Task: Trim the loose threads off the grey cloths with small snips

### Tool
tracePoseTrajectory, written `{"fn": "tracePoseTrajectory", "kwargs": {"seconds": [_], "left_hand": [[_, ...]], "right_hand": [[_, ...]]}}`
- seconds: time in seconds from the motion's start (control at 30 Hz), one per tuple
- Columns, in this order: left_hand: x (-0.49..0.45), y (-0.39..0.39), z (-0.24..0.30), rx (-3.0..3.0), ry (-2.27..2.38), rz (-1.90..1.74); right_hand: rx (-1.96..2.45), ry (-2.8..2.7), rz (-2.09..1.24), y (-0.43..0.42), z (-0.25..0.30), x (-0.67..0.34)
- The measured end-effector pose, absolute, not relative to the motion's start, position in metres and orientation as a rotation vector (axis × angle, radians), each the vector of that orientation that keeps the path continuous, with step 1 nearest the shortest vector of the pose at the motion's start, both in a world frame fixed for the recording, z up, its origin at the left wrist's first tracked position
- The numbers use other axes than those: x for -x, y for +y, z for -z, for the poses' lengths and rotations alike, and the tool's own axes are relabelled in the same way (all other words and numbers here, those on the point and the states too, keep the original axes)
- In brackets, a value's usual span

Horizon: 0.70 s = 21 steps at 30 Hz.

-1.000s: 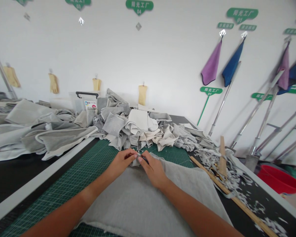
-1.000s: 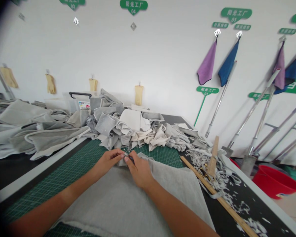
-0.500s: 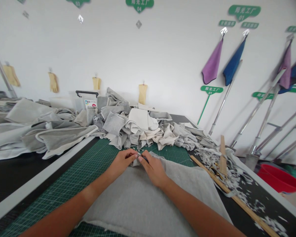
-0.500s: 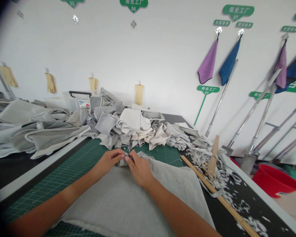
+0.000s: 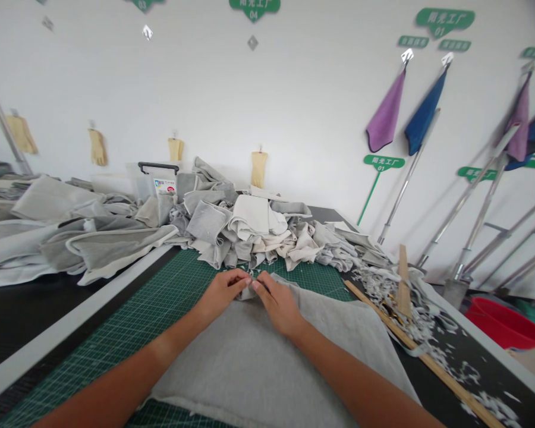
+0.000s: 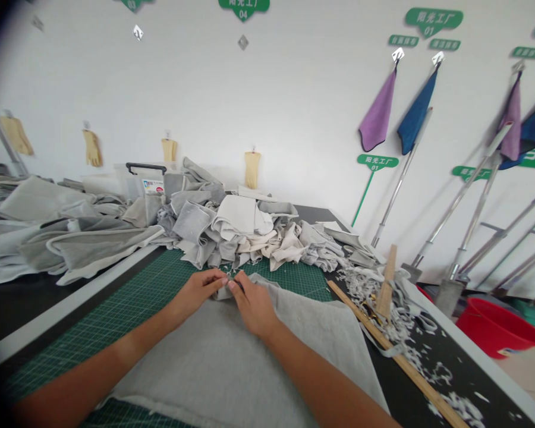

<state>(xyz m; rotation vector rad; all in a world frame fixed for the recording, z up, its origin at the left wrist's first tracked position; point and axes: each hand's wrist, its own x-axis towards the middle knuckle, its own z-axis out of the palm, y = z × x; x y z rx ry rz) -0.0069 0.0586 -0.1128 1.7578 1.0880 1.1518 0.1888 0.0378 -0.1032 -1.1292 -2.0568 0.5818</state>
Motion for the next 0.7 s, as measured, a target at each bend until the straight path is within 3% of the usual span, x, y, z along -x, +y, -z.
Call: {"fn": "tracePoseTrajectory", "kwargs": {"seconds": [0.5,0.7], "left_hand": [[0.002,0.051,0.107,-1.779,1.103,-1.2],[0.005,0.051,0.105,-1.835,1.118,-1.191]], "right_hand": [[1.096,-1.833,-0.807,0.046,0.106,-0.188],[1.029,-1.972,-0.676,0.053,0.107,-0.187]]}}
